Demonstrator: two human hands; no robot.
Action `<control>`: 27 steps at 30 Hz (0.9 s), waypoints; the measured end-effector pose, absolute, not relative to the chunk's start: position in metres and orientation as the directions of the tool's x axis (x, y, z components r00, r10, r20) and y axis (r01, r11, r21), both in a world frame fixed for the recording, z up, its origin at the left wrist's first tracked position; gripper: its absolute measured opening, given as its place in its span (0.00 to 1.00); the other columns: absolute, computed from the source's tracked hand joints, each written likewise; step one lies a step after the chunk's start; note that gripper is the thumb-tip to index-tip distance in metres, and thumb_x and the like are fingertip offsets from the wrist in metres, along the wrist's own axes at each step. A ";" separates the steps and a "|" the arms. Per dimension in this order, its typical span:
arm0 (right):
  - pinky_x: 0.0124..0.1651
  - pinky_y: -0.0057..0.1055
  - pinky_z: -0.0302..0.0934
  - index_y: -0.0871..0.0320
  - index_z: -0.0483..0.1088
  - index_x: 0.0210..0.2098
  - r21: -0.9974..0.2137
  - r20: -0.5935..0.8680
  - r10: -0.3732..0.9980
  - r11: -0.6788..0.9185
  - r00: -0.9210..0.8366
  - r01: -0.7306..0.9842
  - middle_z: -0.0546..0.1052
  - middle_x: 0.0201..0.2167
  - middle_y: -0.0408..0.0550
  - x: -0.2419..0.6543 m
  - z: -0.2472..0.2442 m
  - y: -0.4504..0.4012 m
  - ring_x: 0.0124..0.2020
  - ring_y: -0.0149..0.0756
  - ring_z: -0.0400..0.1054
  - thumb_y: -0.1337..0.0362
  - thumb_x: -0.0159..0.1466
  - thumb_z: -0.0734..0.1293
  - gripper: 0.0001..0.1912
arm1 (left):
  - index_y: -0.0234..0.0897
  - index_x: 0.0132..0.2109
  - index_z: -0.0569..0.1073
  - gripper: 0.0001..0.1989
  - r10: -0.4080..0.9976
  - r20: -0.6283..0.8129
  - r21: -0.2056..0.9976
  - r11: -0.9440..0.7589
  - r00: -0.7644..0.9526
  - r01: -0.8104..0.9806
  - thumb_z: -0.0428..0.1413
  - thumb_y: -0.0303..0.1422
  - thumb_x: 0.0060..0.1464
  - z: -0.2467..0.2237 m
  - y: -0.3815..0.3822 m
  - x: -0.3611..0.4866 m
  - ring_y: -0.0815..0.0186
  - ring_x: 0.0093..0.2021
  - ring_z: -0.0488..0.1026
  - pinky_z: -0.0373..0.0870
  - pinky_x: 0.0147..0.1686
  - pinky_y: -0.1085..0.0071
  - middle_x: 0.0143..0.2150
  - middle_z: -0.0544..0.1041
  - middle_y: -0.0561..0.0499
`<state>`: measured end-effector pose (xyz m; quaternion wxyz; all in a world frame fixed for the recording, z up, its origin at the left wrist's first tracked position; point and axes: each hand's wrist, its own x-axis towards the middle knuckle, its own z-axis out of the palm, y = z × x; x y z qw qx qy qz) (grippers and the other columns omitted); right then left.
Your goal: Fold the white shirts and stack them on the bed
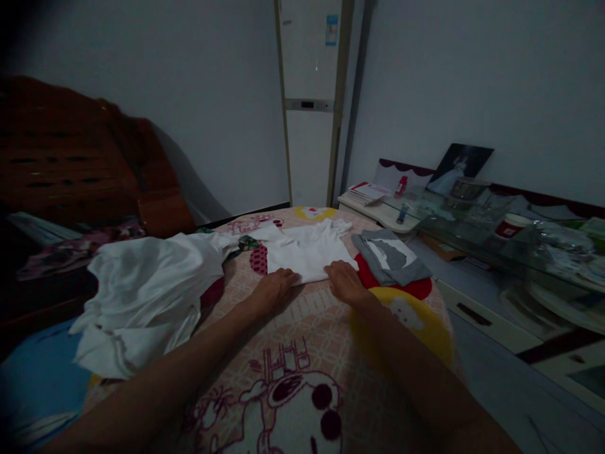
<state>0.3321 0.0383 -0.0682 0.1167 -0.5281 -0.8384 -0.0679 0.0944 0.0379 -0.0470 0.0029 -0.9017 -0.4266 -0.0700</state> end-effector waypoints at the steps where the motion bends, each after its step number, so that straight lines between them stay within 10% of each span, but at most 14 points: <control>1: 0.54 0.41 0.59 0.61 0.73 0.46 0.018 0.238 0.885 0.407 -0.399 0.913 0.75 0.44 0.59 0.328 -0.066 0.037 0.49 0.46 0.66 0.73 0.62 0.58 0.17 | 0.34 0.45 0.74 0.16 0.775 0.135 0.051 -0.628 0.618 0.776 0.45 0.37 0.64 -0.047 0.040 0.096 0.58 0.45 0.73 0.69 0.43 0.66 0.43 0.76 0.41; 6: 0.44 0.34 0.60 0.61 0.75 0.40 0.007 0.143 0.938 0.317 -0.314 0.948 0.77 0.39 0.58 0.314 -0.036 0.029 0.42 0.43 0.70 0.70 0.62 0.59 0.13 | 0.34 0.43 0.78 0.12 0.778 0.035 0.086 -0.627 0.627 0.774 0.51 0.33 0.59 -0.030 0.049 0.083 0.56 0.41 0.75 0.68 0.42 0.65 0.39 0.79 0.40; 12: 0.26 0.25 0.49 0.62 0.74 0.24 -0.399 -0.150 0.854 0.408 -0.498 0.821 0.70 0.19 0.43 0.310 -0.009 0.007 0.24 0.30 0.63 0.70 0.50 0.62 0.08 | 0.39 0.38 0.80 0.15 0.583 -0.137 0.384 -0.714 0.801 0.586 0.53 0.20 0.47 0.008 0.028 0.051 0.67 0.33 0.73 0.64 0.36 0.76 0.31 0.79 0.53; 21: 0.21 0.21 0.46 0.63 0.71 0.21 -0.639 -0.421 0.675 0.253 -0.606 0.726 0.64 0.15 0.36 0.312 -0.014 -0.004 0.19 0.24 0.55 0.70 0.46 0.63 0.05 | 0.34 0.21 0.64 0.08 0.261 -0.372 0.724 -0.519 0.891 0.454 0.54 0.21 0.42 0.002 0.011 0.053 0.75 0.20 0.55 0.51 0.20 0.79 0.17 0.58 0.60; 27: 0.24 0.21 0.54 0.65 0.76 0.28 -0.741 -0.440 0.599 0.178 -0.669 0.647 0.73 0.19 0.40 0.317 -0.018 -0.002 0.21 0.26 0.63 0.63 0.50 0.69 0.10 | 0.35 0.36 0.78 0.09 0.218 -0.430 0.843 -0.251 0.876 0.476 0.61 0.34 0.47 -0.011 0.024 0.050 0.72 0.22 0.66 0.63 0.22 0.79 0.24 0.74 0.56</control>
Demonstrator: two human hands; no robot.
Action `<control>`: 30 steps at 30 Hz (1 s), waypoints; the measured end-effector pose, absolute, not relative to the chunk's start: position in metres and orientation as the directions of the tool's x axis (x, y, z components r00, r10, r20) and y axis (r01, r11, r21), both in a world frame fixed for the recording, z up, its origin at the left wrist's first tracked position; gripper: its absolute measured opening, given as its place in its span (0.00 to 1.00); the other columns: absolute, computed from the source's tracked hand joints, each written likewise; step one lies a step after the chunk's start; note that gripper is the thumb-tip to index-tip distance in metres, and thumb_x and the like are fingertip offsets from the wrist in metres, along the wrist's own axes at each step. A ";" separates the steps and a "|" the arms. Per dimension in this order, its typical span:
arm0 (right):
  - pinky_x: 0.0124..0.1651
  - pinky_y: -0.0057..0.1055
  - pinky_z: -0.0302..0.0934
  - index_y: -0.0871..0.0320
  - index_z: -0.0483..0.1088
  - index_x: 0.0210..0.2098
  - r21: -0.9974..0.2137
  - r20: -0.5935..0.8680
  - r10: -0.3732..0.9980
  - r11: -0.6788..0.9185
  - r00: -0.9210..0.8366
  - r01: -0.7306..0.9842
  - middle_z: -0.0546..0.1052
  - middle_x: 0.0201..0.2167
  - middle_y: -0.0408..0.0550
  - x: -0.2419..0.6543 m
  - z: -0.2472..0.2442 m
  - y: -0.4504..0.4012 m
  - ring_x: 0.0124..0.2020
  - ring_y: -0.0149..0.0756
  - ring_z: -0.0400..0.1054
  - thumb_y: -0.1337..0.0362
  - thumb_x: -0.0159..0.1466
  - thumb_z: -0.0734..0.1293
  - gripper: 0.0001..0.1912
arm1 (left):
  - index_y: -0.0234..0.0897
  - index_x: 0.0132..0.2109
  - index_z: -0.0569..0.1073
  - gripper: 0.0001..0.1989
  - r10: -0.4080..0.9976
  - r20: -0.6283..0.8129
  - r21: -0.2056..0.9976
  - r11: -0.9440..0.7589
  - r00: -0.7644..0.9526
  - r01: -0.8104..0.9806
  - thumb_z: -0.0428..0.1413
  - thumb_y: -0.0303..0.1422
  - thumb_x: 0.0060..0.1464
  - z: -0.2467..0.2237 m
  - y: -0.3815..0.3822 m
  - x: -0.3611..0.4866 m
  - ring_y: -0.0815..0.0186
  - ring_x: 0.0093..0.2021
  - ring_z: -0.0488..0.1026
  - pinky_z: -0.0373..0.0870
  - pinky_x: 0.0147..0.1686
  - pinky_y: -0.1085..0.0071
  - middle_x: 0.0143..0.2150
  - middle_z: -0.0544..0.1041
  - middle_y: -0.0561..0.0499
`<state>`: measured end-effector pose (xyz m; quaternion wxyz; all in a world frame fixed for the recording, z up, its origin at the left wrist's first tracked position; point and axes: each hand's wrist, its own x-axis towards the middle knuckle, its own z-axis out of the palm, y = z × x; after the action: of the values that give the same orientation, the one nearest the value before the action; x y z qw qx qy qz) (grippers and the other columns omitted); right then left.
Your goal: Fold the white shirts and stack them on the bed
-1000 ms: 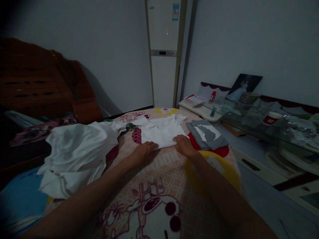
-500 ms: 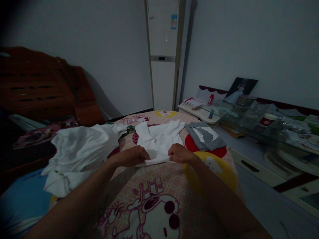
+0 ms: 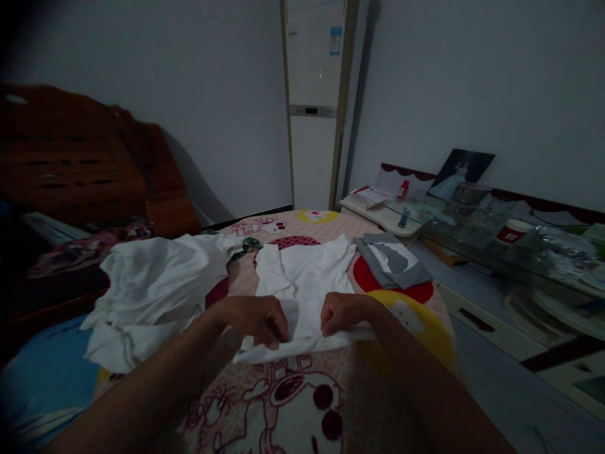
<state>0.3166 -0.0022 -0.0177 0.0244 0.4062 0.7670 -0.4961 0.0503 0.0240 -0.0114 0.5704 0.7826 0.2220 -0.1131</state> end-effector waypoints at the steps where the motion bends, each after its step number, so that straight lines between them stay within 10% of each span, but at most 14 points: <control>1: 0.25 0.22 0.57 0.65 0.76 0.30 -0.775 -0.412 0.636 0.132 -0.652 0.618 0.74 0.20 0.42 0.320 -0.016 0.001 0.21 0.27 0.64 0.60 0.52 0.70 0.12 | 0.34 0.39 0.78 0.12 0.293 -0.397 0.860 -0.214 0.870 0.464 0.61 0.36 0.48 -0.012 0.033 0.048 0.71 0.24 0.69 0.66 0.25 0.77 0.27 0.76 0.53; 6: 0.27 0.26 0.65 0.62 0.73 0.31 -0.932 -0.081 0.971 0.006 -0.224 0.363 0.76 0.23 0.48 0.342 -0.009 0.035 0.21 0.30 0.68 0.56 0.57 0.68 0.13 | 0.30 0.39 0.78 0.13 0.875 0.062 0.831 -0.311 0.479 0.462 0.54 0.36 0.54 -0.010 0.097 0.037 0.67 0.30 0.75 0.71 0.33 0.73 0.30 0.78 0.48; 12: 0.35 0.32 0.70 0.61 0.73 0.41 -0.961 0.101 0.943 0.010 0.317 0.276 0.78 0.29 0.49 0.367 -0.036 0.085 0.28 0.34 0.73 0.61 0.57 0.65 0.15 | 0.32 0.47 0.77 0.15 0.920 0.360 0.525 -0.335 0.152 0.783 0.49 0.29 0.57 -0.029 0.136 0.047 0.61 0.48 0.75 0.68 0.52 0.68 0.46 0.79 0.43; 21: 0.63 0.42 0.56 0.58 0.70 0.55 -0.579 0.382 0.922 0.186 0.062 0.794 0.73 0.56 0.54 0.367 -0.065 0.121 0.59 0.41 0.65 0.66 0.62 0.58 0.23 | 0.31 0.55 0.73 0.19 0.965 0.251 0.415 -0.183 0.081 0.891 0.50 0.31 0.59 -0.063 0.154 0.028 0.57 0.55 0.71 0.65 0.57 0.65 0.55 0.76 0.40; 30: 0.39 0.34 0.64 0.59 0.78 0.32 -0.721 0.427 0.867 0.156 0.256 0.675 0.79 0.28 0.47 0.366 -0.069 0.126 0.32 0.40 0.72 0.67 0.50 0.63 0.13 | 0.36 0.44 0.80 0.18 0.962 0.266 0.630 -0.219 0.058 0.745 0.53 0.26 0.45 -0.053 0.163 0.017 0.60 0.39 0.76 0.71 0.42 0.69 0.39 0.82 0.48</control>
<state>0.3663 0.1255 -0.0693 -0.4655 0.6413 0.6011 -0.1031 0.0174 0.1627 -0.0530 0.1655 0.7082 0.6026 0.3284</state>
